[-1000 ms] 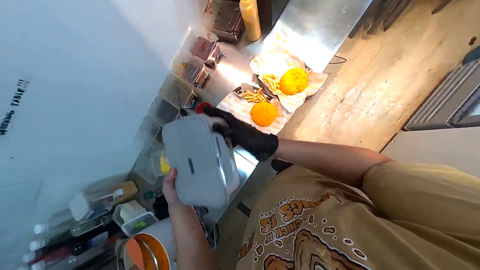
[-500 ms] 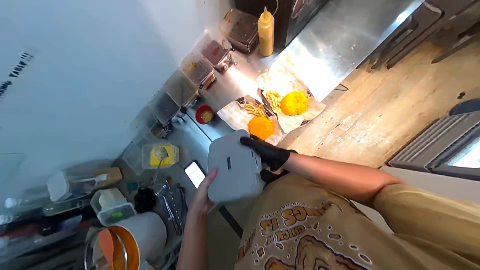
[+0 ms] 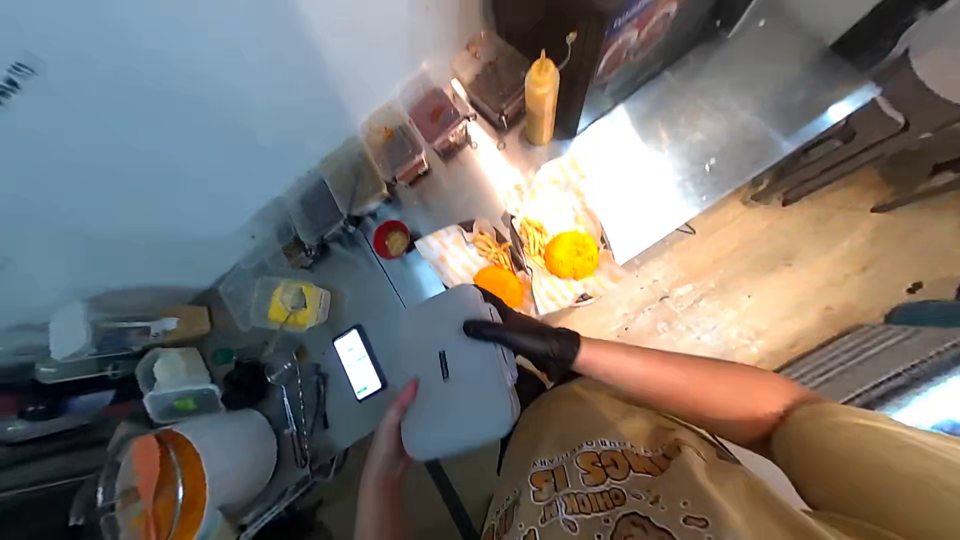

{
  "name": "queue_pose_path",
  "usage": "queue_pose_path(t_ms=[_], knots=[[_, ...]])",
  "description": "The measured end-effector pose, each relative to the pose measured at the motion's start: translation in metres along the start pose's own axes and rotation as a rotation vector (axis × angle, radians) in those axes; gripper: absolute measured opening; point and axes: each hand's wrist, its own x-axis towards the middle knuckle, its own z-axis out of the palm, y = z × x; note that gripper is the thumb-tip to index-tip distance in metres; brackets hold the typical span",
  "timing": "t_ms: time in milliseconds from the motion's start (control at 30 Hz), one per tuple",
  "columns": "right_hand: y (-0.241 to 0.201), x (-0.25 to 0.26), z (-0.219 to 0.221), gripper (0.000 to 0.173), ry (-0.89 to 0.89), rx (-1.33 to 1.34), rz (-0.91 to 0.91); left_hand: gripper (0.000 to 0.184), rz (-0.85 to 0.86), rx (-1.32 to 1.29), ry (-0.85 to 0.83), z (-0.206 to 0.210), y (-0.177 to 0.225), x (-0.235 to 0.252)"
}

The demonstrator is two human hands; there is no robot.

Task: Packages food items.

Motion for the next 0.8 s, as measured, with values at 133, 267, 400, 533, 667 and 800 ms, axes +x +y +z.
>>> queue_pose_path(t_ms=[133,267,400,533,667,800], knots=[[0.02,-0.004,-0.004,0.085,-0.041,-0.026,0.026,0.033,-0.033,-0.082,0.069,0.011,-0.019,-0.015],[0.008,0.0,-0.012,0.082,-0.06,-0.059,-0.017,0.029,0.015,-0.039,0.113,0.02,-0.01,-0.018],[0.01,0.002,-0.016,0.081,-0.075,-0.092,-0.002,0.037,-0.015,-0.049,0.08,0.02,-0.014,-0.015],[0.024,-0.001,-0.014,0.089,-0.097,-0.113,0.007,0.039,-0.075,-0.07,0.087,0.021,-0.023,-0.017],[0.0,0.002,-0.015,0.091,-0.109,-0.139,-0.018,0.033,-0.049,-0.028,0.123,0.021,-0.011,-0.011],[0.003,0.004,-0.014,0.096,-0.14,-0.17,-0.029,0.037,-0.041,-0.055,0.105,0.014,-0.012,-0.007]])
